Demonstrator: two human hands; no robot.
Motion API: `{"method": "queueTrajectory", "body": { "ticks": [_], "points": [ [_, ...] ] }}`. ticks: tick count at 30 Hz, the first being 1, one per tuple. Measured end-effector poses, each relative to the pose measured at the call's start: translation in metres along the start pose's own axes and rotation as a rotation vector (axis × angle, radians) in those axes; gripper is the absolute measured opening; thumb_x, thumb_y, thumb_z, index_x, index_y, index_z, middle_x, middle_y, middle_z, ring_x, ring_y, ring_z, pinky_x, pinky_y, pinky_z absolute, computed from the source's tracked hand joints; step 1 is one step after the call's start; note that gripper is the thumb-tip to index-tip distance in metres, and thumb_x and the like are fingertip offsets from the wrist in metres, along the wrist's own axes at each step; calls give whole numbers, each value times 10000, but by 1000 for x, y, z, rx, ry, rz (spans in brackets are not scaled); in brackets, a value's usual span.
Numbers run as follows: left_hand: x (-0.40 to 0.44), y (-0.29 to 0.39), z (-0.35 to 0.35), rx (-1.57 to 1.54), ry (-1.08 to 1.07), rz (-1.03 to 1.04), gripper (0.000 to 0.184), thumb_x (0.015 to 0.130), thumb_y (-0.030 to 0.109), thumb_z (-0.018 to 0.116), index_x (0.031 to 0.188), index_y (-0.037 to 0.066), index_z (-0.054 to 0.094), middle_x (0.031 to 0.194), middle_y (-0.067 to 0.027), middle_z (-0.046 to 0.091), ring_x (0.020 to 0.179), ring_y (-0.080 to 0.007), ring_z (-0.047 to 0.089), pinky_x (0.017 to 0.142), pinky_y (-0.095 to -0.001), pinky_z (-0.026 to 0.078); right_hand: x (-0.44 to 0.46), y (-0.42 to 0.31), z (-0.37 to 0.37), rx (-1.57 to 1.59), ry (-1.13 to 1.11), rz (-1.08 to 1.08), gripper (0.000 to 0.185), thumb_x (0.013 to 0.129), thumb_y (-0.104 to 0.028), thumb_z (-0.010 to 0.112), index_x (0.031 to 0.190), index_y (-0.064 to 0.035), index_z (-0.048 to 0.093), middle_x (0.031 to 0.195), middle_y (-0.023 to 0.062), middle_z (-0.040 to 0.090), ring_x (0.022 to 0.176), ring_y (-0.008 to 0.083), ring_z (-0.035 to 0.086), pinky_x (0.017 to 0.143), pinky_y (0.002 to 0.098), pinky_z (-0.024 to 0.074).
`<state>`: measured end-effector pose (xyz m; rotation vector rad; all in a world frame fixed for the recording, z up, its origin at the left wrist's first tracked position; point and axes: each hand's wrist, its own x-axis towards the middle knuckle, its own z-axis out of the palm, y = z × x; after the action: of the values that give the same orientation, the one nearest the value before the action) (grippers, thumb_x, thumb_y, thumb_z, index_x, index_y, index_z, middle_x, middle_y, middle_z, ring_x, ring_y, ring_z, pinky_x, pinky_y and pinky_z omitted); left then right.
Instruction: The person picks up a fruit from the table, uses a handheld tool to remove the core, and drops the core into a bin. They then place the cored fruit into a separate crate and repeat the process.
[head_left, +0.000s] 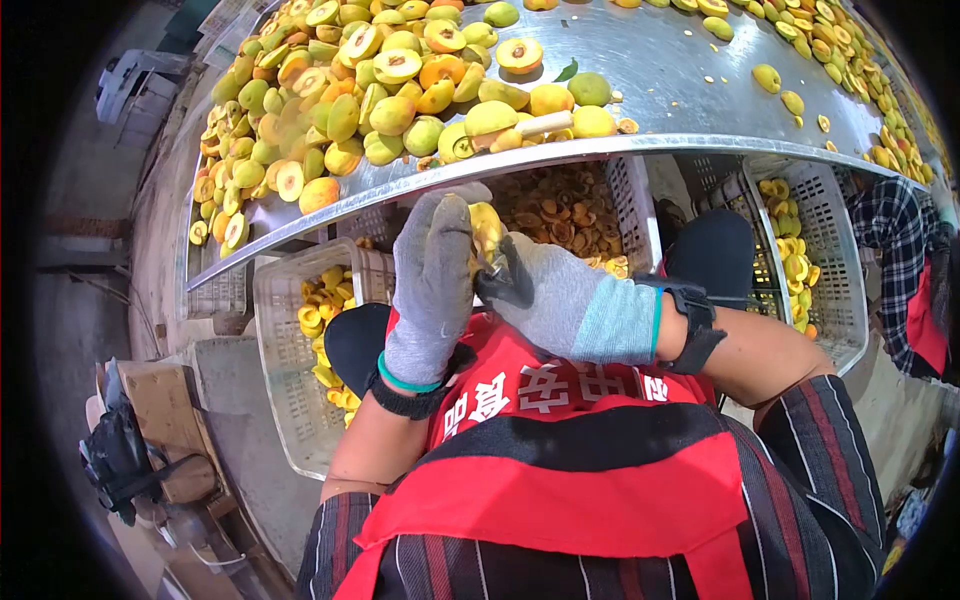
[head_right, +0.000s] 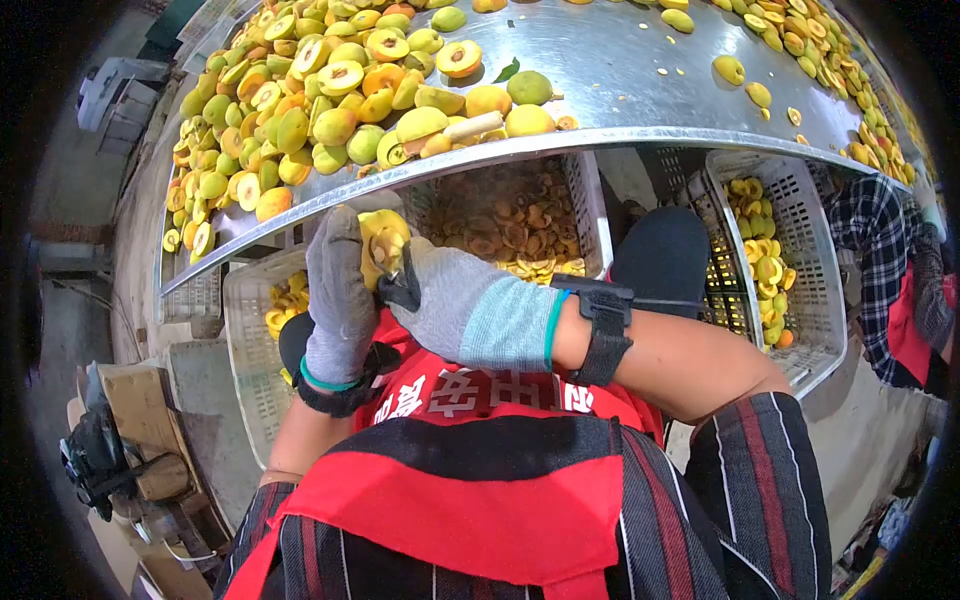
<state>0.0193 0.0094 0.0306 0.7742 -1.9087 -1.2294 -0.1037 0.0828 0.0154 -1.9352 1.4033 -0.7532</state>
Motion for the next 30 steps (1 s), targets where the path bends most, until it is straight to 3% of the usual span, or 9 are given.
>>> {"method": "queueTrajectory", "body": {
  "ticks": [4, 10, 13, 16, 18, 21, 25, 27, 30],
  "points": [
    [1, 1, 10, 44, 177, 98, 248, 890, 162, 448, 1007, -28, 557, 831, -59, 581, 749, -97, 515, 685, -242, 437, -1, 7, 6, 20, 89, 18, 185, 808, -150, 478, 891, 0, 549, 884, 203, 529, 758, 359, 547, 691, 425, 460],
    [10, 3, -8, -33, -246, -119, 214, 845, 146, 523, 966, -16, 594, 813, -50, 599, 739, -90, 518, 682, -244, 445, -5, 8, 1, 128, 33, 129, 185, 799, -156, 501, 903, -11, 549, 812, 156, 564, 734, 282, 575, 639, 388, 476],
    [21, -3, -21, -120, -495, -225, 249, 861, 184, 502, 966, -17, 603, 820, -48, 605, 744, -87, 519, 685, -237, 442, -6, 7, -6, 517, -264, 229, 146, 801, -155, 518, 866, -27, 548, 705, 102, 567, 667, 239, 584, 598, 352, 477],
    [15, -4, -14, -187, -395, -218, 299, 884, 235, 470, 973, -14, 610, 838, -52, 615, 756, -101, 547, 700, -232, 442, -3, 1, -12, 436, -179, 149, 138, 841, -163, 505, 818, -31, 537, 595, 63, 547, 534, 207, 568, 512, 322, 464],
    [12, -8, -11, -240, -327, -212, 311, 892, 245, 460, 979, -14, 610, 848, -54, 617, 767, -109, 557, 709, -233, 443, -1, -8, -27, 779, -304, 477, 203, 878, -205, 472, 811, -22, 528, 531, 61, 528, 455, 180, 549, 434, 310, 439],
    [10, -14, -11, -355, -213, -212, 324, 911, 247, 428, 965, -16, 609, 859, -69, 619, 786, -131, 569, 735, -250, 449, 0, -10, -28, 823, -316, 492, 262, 893, -253, 453, 794, -20, 524, 501, 60, 520, 399, 164, 526, 377, 298, 409],
    [21, -15, -19, 49, -463, 20, 349, 908, 239, 395, 966, -40, 598, 937, -117, 616, 854, -170, 583, 780, -287, 456, 0, -3, -12, 531, -245, 422, 274, 890, -260, 447, 766, -27, 522, 498, 58, 517, 414, 167, 538, 385, 294, 412],
    [19, -16, -15, 60, -351, 76, 321, 915, 193, 381, 979, -42, 590, 903, -115, 622, 836, -166, 592, 758, -290, 462, 2, 2, 1, 372, 24, 265, 276, 888, -261, 453, 743, -37, 523, 506, 57, 521, 415, 167, 537, 383, 292, 412],
    [8, -13, 7, -227, 31, -184, 300, 903, 220, 441, 938, -22, 614, 839, -63, 614, 735, -105, 548, 665, -238, 442, 6, -7, -13, 707, -166, 311, 277, 887, -269, 457, 740, -44, 522, 520, 52, 517, 415, 162, 527, 390, 288, 415]
  ]
}}
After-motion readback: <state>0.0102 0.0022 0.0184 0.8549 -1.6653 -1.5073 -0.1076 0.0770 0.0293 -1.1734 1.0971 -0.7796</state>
